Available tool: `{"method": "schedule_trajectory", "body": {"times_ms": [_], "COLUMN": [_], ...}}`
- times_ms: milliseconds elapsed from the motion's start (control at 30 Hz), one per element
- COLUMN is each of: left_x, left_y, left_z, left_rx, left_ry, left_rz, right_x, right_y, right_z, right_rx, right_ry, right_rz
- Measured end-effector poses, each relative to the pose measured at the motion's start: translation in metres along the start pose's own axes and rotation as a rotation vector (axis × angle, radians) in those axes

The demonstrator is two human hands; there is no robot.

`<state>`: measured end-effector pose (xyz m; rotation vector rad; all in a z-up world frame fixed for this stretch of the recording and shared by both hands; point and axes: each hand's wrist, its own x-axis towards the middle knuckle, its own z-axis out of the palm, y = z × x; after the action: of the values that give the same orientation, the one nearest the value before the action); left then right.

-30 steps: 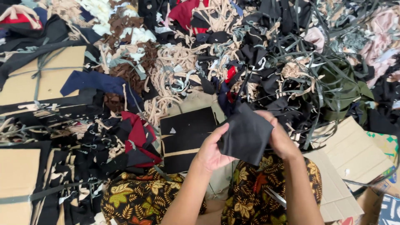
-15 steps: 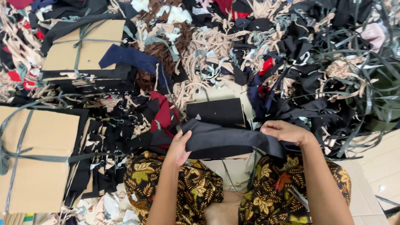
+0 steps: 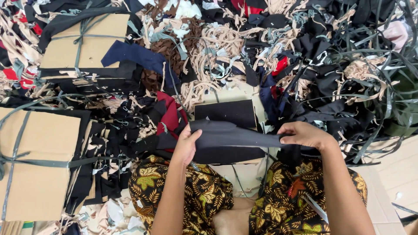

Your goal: Sorting and trimming fabric scraps using scissors while sitting on the floor

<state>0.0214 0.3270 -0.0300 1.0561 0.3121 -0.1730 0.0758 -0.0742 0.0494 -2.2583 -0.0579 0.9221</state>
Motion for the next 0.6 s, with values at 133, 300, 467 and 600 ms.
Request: {"method": "schedule_trajectory", "body": {"times_ms": [133, 300, 467, 600], "left_x": [0.015, 0.000, -0.004, -0.007], "left_y": [0.009, 0.056, 0.026, 0.017], "left_z": [-0.008, -0.006, -0.036, -0.042], "left_rx": [0.077, 0.721, 1.226, 1.312], "left_ry": [-0.040, -0.326, -0.202, -0.155], "left_rz": [0.076, 0.468, 0.463, 0.457], "right_x": [0.002, 0.003, 0.027, 0.023], "right_y": [0.000, 0.040, 0.069, 0.056], "right_z": [0.002, 0.029, 0.090, 0.098], "right_rx": [-0.119, -0.401, -0.698, -0.727], "right_ry": [0.225, 0.632, 0.633, 0.592], "right_rz": [-0.049, -0.271, -0.267, -0.233]}}
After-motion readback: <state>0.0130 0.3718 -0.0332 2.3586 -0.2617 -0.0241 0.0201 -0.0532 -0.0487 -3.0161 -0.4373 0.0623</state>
